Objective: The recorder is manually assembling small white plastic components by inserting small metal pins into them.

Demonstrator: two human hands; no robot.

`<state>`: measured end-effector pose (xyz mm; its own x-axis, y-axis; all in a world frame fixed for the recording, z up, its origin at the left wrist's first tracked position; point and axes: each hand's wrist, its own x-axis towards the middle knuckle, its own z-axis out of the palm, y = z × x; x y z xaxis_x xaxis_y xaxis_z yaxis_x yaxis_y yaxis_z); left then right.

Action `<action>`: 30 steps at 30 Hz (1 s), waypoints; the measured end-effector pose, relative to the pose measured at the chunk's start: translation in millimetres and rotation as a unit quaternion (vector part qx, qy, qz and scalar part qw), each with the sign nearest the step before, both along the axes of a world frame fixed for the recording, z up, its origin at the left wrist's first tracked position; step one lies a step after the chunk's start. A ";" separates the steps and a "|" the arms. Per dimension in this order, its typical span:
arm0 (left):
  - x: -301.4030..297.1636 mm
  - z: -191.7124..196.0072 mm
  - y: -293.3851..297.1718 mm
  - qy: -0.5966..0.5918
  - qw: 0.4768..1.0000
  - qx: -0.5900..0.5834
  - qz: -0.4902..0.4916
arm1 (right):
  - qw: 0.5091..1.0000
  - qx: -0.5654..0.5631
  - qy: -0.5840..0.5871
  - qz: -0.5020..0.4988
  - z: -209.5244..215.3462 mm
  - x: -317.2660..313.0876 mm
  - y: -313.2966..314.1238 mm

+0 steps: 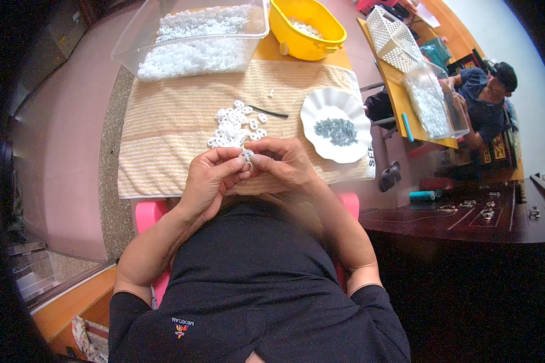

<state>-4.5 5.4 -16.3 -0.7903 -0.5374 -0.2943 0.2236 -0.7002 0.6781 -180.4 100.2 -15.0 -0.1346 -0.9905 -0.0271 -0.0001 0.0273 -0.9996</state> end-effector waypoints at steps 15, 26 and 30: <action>0.4 -0.5 -0.7 0.005 1.000 0.000 -0.011 | 1.000 0.002 -0.015 -0.002 3.6 1.6 0.2; 1.4 2.0 -0.2 0.005 1.000 0.008 -0.016 | 0.999 0.001 -0.049 0.011 4.1 0.3 1.2; 2.1 5.3 0.8 0.003 1.000 0.004 -0.019 | 0.998 0.002 -0.064 0.024 5.1 -0.7 2.5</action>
<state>-2.4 6.1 -11.0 -0.8119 -0.5046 -0.2937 0.2011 -0.7139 0.6707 -181.0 102.7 -9.9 -0.0831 -0.9955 -0.0459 0.1258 0.0353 -0.9914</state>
